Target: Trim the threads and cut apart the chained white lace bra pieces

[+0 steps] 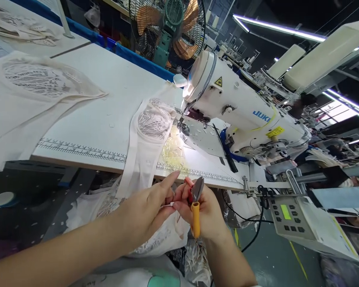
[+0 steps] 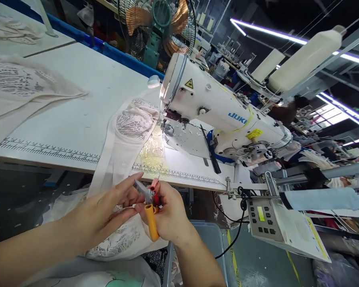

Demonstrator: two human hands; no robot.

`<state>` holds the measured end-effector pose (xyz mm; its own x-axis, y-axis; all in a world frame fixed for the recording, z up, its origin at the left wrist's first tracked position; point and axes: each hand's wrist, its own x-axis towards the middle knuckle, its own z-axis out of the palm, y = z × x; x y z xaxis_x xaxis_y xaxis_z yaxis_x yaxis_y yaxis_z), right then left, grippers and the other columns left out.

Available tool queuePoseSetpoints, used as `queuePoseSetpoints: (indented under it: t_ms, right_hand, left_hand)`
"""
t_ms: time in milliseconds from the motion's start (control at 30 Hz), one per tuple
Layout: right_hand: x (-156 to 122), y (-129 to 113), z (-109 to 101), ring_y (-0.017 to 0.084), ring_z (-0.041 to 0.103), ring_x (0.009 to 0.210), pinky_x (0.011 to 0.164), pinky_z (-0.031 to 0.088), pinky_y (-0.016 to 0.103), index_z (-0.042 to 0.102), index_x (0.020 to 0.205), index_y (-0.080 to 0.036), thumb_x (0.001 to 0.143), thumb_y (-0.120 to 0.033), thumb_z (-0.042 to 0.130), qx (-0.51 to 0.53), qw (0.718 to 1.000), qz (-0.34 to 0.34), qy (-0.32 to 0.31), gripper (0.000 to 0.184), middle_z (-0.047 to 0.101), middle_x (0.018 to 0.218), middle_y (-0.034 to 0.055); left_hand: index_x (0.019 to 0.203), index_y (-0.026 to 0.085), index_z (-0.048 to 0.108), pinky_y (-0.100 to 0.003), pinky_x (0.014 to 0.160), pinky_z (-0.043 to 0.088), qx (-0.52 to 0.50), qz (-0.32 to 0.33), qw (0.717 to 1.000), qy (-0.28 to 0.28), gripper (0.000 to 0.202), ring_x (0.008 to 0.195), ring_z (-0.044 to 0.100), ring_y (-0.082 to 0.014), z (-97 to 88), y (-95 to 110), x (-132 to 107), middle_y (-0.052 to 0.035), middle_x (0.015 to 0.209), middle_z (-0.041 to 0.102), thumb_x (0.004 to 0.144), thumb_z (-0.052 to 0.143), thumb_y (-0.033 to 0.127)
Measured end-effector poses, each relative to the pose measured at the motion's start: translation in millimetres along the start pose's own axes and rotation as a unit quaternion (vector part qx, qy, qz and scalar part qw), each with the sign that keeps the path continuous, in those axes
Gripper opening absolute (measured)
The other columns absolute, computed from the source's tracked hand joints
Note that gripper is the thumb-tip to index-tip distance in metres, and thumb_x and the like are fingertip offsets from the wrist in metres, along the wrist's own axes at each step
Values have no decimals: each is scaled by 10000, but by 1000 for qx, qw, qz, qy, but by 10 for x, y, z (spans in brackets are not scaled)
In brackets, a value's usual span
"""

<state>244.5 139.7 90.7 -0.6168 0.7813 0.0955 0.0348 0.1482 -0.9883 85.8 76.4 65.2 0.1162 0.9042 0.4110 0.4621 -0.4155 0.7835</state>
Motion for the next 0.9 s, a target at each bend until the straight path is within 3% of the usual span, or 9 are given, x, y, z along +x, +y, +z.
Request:
queuePoseSetpoints:
  t_ms: [67,167,267,367,433,567,667,767,900]
  right_hand:
    - [4,4,-13,123,490,634,578,412,257,490,766,-213,712,-138,650,-6,1000,-15,-6,185,543,731,-15]
    - [-3,20,-29,122,502,640,582,416,255,451,750,-219,712,-103,635,11,998,-59,-14,221,563,753,-12]
    - [-9,63,-41,120,506,633,589,419,259,427,741,-224,699,-73,632,20,995,-92,-23,258,582,771,-11]
    - [-3,101,-43,121,506,623,565,411,256,420,734,-225,703,-80,636,9,995,-101,-22,262,583,766,-11]
    - [7,109,-33,126,509,625,557,410,258,416,725,-224,719,-115,639,4,996,-93,-13,248,578,755,-7]
    - [32,93,-25,131,498,628,558,412,265,407,740,-223,765,-254,639,0,999,-43,1,235,557,758,7]
    - [30,94,-97,126,459,620,555,405,265,428,821,-226,724,-471,669,-23,999,-12,-36,358,525,792,11]
    - [-18,141,-225,146,445,642,566,407,284,460,892,-210,659,-739,535,-81,987,8,-136,584,482,795,23]
    - [-135,255,-325,151,423,620,554,400,291,447,820,-196,734,-790,297,-149,955,30,-255,619,453,741,26]
  left_hand:
    - [1317,234,336,-233,591,430,-58,-88,993,-47,469,679,539,-156,-36,19,37,-4,808,564,860,440,261]
    - [992,172,581,-213,496,367,-173,-212,949,-156,257,582,462,-132,-99,72,106,15,702,514,823,473,334]
    - [758,152,586,-213,483,316,-268,-250,911,-190,262,539,384,-112,-111,108,151,33,614,445,821,457,371]
    - [524,179,400,-220,444,240,-291,-258,907,-158,358,475,293,-94,-67,107,154,59,500,312,807,459,390]
    - [485,195,308,-225,431,225,-265,-231,927,-128,386,449,281,-90,-35,97,144,61,468,283,806,438,366]
    - [476,197,307,-224,420,237,-207,-192,953,-110,365,428,312,-90,-18,84,130,51,461,309,798,415,332]
    - [483,205,296,-225,398,219,-250,-257,924,-130,373,404,278,-85,-43,72,129,65,443,271,781,444,371]
    - [491,218,286,-225,351,180,-300,-335,881,-149,385,364,230,-80,-83,31,137,81,442,210,748,477,430]
    - [477,200,297,-229,389,156,-328,-332,870,-156,405,413,208,-74,-125,-59,152,74,472,218,730,523,421]
